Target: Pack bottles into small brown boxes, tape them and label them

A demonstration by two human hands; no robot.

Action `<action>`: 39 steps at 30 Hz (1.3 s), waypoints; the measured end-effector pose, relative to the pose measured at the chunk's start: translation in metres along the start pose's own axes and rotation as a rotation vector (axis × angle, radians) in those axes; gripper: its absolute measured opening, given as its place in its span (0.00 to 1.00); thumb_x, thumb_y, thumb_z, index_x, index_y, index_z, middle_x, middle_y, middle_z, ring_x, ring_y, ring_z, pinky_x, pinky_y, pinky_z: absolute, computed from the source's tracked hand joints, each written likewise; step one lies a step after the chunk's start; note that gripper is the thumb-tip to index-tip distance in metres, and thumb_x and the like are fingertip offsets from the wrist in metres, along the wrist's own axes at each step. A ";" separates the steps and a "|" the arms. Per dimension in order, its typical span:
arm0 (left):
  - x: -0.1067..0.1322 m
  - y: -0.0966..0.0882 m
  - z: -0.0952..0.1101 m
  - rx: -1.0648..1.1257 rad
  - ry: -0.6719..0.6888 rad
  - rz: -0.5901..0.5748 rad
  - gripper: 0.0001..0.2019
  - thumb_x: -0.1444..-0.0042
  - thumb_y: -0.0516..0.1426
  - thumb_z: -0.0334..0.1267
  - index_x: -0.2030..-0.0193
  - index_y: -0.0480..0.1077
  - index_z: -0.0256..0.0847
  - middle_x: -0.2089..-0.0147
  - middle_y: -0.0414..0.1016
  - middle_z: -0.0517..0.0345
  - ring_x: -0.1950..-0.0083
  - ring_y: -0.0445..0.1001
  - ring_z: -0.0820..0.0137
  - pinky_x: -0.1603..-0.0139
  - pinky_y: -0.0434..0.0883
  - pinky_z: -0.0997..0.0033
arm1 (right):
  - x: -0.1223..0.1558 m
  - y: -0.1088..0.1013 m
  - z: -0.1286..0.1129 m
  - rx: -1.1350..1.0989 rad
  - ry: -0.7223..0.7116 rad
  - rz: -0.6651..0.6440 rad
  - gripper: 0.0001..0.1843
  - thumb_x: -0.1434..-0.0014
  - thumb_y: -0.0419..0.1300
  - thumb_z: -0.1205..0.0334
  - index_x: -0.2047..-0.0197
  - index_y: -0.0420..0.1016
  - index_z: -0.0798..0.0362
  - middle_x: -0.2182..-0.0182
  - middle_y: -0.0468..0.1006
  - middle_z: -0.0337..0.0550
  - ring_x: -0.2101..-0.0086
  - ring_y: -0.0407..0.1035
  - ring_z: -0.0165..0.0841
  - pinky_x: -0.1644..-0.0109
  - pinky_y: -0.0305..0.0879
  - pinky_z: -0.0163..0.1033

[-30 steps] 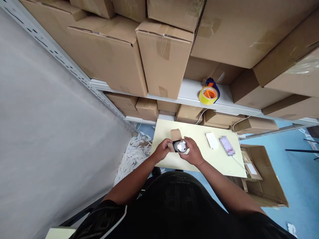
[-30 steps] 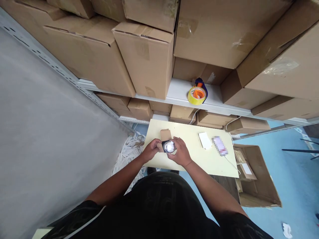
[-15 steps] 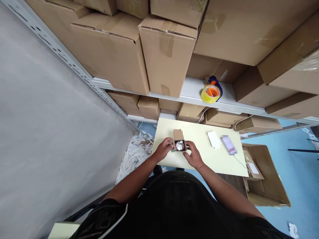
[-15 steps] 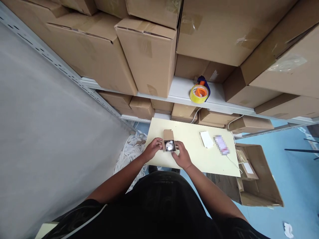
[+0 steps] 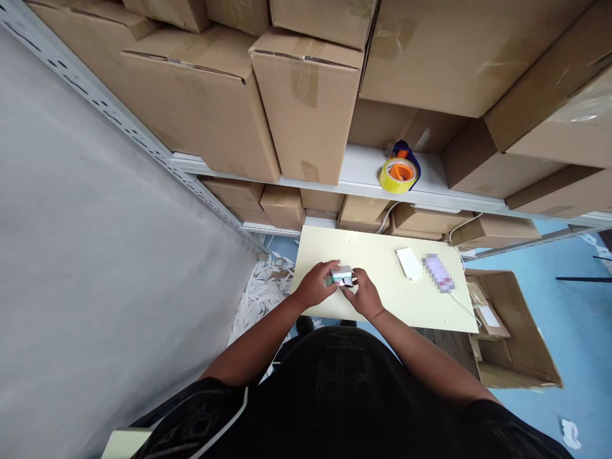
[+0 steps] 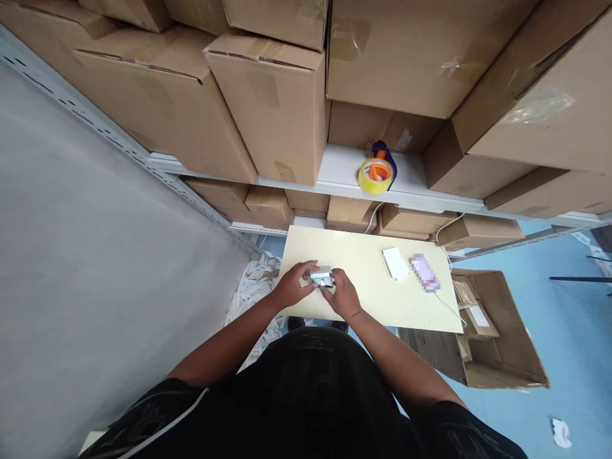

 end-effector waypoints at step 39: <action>-0.044 0.021 -0.104 0.325 -0.514 0.115 0.38 0.52 0.63 0.28 0.31 0.61 0.40 0.40 0.76 0.46 0.41 0.76 0.54 0.37 0.71 0.49 | -0.078 0.078 0.053 -0.232 0.518 -0.349 0.37 0.50 0.65 0.66 0.36 0.65 0.47 0.45 0.80 0.47 0.52 0.78 0.41 0.50 0.75 0.45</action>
Point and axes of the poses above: each hand's wrist, its own x-axis away from the middle knuckle, its own y-axis out of the palm, z = x × y, the point moved 4 cm from there along -x, towards the middle knuckle
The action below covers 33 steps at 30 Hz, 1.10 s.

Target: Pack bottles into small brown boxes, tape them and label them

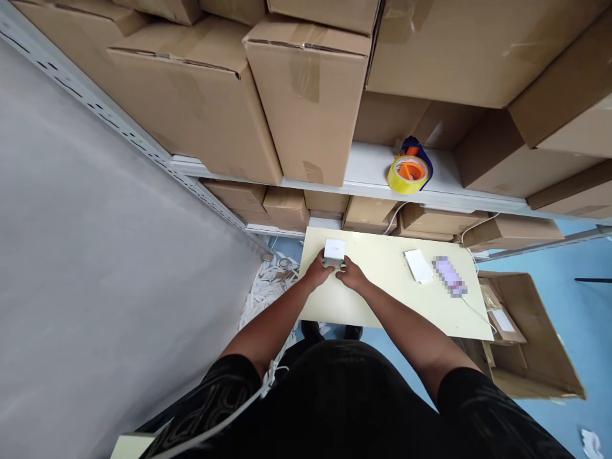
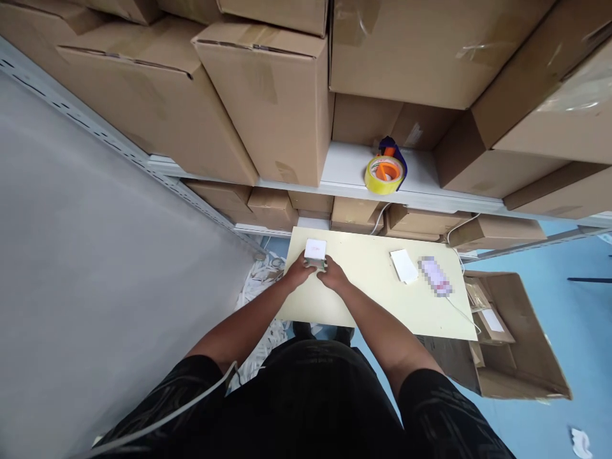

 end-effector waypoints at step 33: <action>0.060 -0.095 -0.033 -0.181 -0.233 0.057 0.20 0.45 0.61 0.42 0.46 0.73 0.39 0.38 0.77 0.44 0.47 0.81 0.58 0.51 0.77 0.62 | 0.061 -0.217 -0.076 -0.064 -0.157 0.793 0.11 0.39 0.58 0.52 0.58 0.74 0.50 0.62 0.80 0.43 0.62 0.73 0.37 0.53 0.70 0.43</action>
Point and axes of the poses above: each hand's wrist, its own x-axis away from the middle knuckle, its own y-axis out of the palm, z = x × y, the point moved 4 cm from there along -x, towards the middle knuckle
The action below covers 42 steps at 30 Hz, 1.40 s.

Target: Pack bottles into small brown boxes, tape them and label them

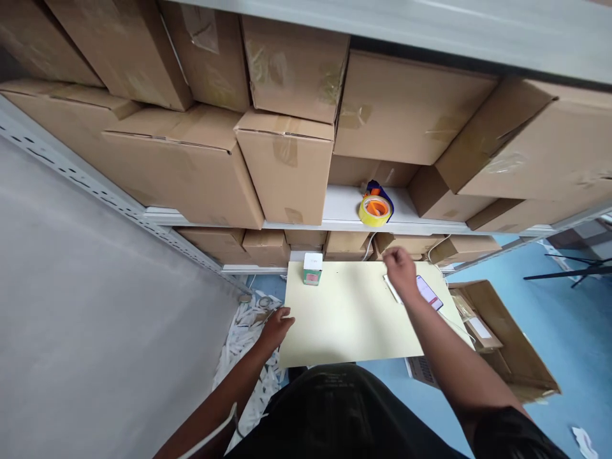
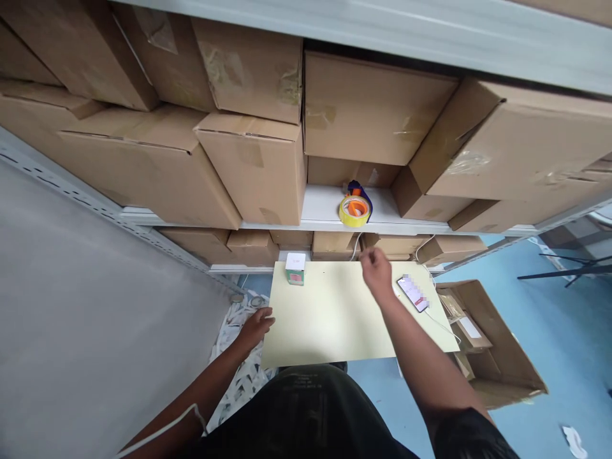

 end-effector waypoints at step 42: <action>0.102 0.160 0.050 -0.286 0.120 0.100 0.17 0.42 0.56 0.44 0.49 0.74 0.40 0.46 0.80 0.48 0.49 0.79 0.61 0.50 0.77 0.61 | 0.083 -0.048 0.247 0.504 0.245 -0.577 0.23 0.37 0.56 0.48 0.44 0.69 0.52 0.47 0.75 0.53 0.51 0.74 0.42 0.55 0.67 0.41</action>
Point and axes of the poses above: each hand's wrist, its own x-axis away from the middle knuckle, its own y-axis out of the palm, z = x × y, the point moved 4 cm from there along -x, towards the middle knuckle
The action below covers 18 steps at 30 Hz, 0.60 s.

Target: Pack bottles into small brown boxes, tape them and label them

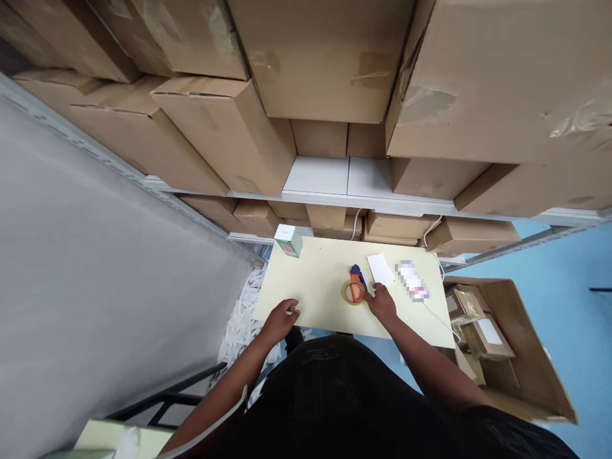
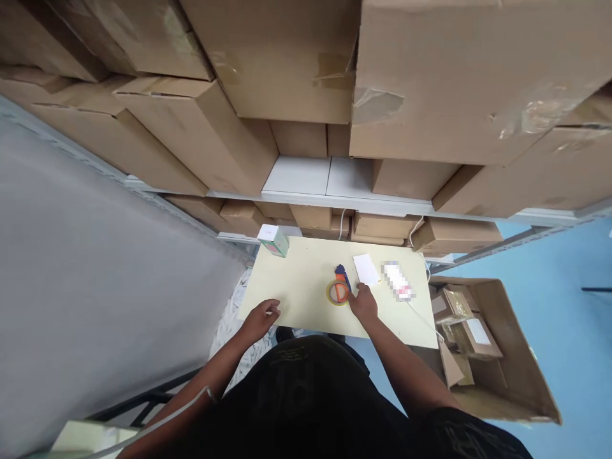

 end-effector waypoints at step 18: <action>0.195 0.005 -0.047 0.258 -0.169 0.568 0.14 0.41 0.57 0.40 0.49 0.75 0.42 0.51 0.81 0.52 0.52 0.80 0.63 0.51 0.76 0.63 | 0.046 0.022 -0.111 -0.130 -0.483 -0.199 0.27 0.47 0.58 0.43 0.50 0.73 0.51 0.61 0.80 0.45 0.63 0.75 0.42 0.58 0.67 0.44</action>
Point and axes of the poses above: each hand's wrist, its own x-axis away from the middle knuckle, its own y-axis out of the palm, z = x × y, the point moved 4 cm from there along -x, towards the middle knuckle
